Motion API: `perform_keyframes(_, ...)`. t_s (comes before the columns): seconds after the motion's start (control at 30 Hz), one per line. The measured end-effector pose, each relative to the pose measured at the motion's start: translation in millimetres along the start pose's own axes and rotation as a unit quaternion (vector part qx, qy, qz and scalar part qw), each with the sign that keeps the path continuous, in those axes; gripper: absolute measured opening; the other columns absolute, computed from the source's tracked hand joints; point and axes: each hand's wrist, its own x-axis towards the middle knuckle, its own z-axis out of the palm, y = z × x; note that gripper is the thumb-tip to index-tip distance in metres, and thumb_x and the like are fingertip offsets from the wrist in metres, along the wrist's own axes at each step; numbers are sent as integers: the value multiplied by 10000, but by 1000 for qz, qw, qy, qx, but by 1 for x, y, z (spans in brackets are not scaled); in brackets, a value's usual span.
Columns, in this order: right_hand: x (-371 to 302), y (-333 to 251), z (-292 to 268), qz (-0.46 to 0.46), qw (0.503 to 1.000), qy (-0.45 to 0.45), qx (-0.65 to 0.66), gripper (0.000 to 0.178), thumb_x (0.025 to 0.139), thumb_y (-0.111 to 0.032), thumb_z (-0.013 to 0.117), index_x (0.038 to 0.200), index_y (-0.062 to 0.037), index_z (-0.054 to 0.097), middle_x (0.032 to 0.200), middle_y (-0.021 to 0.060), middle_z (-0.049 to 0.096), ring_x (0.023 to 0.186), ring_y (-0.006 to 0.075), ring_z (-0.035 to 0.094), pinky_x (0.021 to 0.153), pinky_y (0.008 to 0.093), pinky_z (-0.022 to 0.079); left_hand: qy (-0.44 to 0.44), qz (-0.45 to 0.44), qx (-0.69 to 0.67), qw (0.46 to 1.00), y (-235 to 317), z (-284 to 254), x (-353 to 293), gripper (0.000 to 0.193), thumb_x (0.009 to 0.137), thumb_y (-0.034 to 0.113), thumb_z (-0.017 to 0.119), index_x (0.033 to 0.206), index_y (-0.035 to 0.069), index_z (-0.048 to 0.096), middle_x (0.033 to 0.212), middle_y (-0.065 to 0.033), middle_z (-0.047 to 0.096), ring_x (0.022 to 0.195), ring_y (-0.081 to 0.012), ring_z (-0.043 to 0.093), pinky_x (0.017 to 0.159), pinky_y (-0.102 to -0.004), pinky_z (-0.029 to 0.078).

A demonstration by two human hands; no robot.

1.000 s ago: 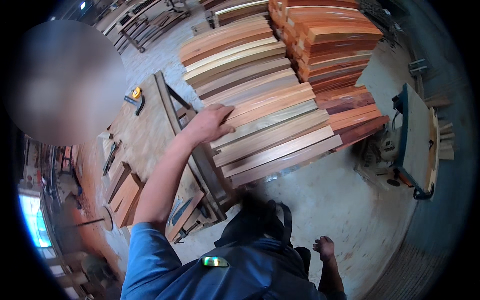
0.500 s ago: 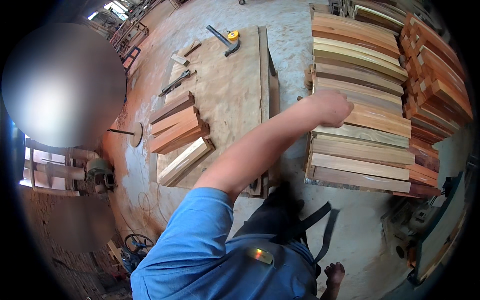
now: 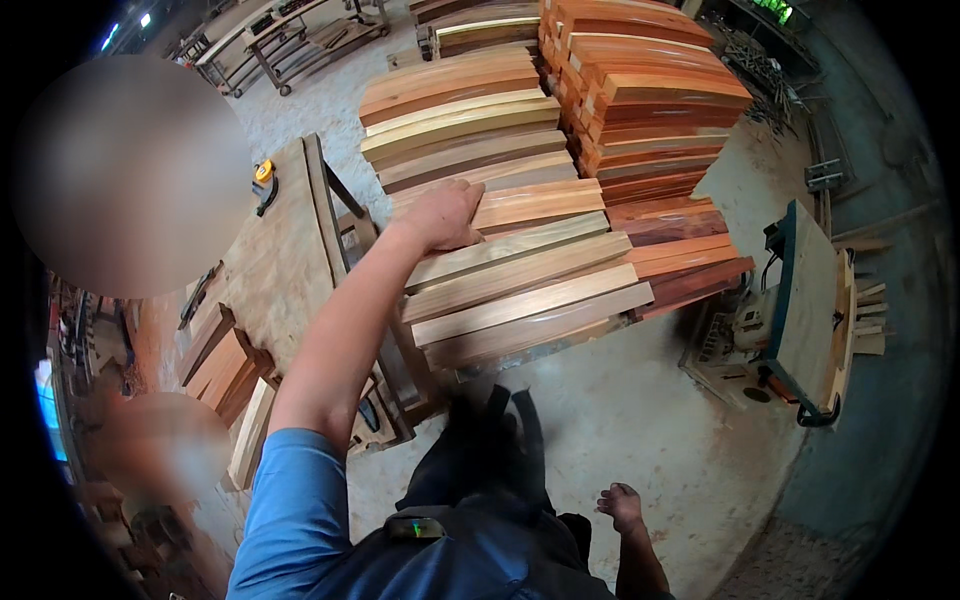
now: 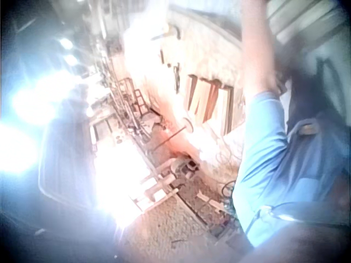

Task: The person repeatedly picks up individual wooden planks from a workbench and stacks them onto a growing pile. The person handles the wood by hand, moving pieces from a scattered arrangement to a neat stack.

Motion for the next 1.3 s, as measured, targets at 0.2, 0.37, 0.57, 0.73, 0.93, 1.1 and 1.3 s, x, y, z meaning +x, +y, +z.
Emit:
perform_keyframes(0.2, -9, 14, -3, 2, 999, 50, -4, 313, 997, -252, 584, 1199, -22, 521, 973, 184, 660, 712, 294, 668, 620, 438, 594, 83, -29, 2, 996, -8, -26, -37, 619, 737, 359, 724, 1240, 22, 595, 1187, -195, 617, 1176, -376, 564, 998, -451, 485)
perform_keyframes(0.37, -3, 36, -1, 27, 997, 50, -42, 323, 1001, -260, 553, 1222, -29, 505, 970, 176, 659, 692, 286, 660, 588, 422, 581, 178, -93, -16, 979, -49, -65, -172, 554, 694, 272, 734, 1174, 26, 603, 1176, -192, 611, 1157, -371, 567, 964, -447, 495)
perform_keyframes(0.57, 41, 49, 30, -3, 963, -107, -247, 222, 990, -226, 534, 1104, -35, 517, 880, 144, 637, 660, 253, 633, 542, 375, 529, 214, -289, 16, 933, -79, -73, -410, 618, 657, 169, 773, 1224, 16, 580, 1187, -176, 603, 1145, -376, 564, 961, -439, 482)
perform_keyframes(0.73, 46, 11, 106, -2, 987, -83, -134, 319, 998, -243, 586, 1227, -34, 513, 950, 164, 650, 680, 263, 649, 579, 400, 572, 186, -446, 23, 875, -117, -21, -616, 632, 642, 142, 775, 1225, 4, 574, 1178, -172, 608, 1140, -378, 556, 998, -436, 460)
perform_keyframes(0.93, -3, -25, 212, -19, 958, -82, -273, 240, 1032, -257, 532, 1159, -54, 549, 893, 101, 649, 675, 190, 660, 580, 341, 601, 110, -515, -12, 850, -179, 61, -774, 618, 654, 152, 754, 1224, -5, 574, 1164, -180, 607, 1108, -379, 552, 992, -437, 459)
perform_keyframes(1.1, -43, -13, 267, -40, 942, -54, -328, 239, 1030, -246, 528, 1157, -46, 558, 901, 106, 658, 669, 194, 659, 588, 340, 602, 85, -480, -52, 872, -237, 114, -806, 603, 668, 153, 738, 1229, 3, 576, 1169, -180, 611, 1118, -382, 552, 1004, -443, 461)
perform_keyframes(1.3, -92, 0, 334, -48, 921, -66, -381, 272, 1028, -237, 542, 1191, -21, 557, 924, 97, 657, 722, 180, 655, 646, 320, 589, 135, -414, -111, 893, -278, 190, -779, 583, 699, 206, 763, 1220, 14, 585, 1147, -170, 622, 1093, -364, 560, 985, -452, 454)
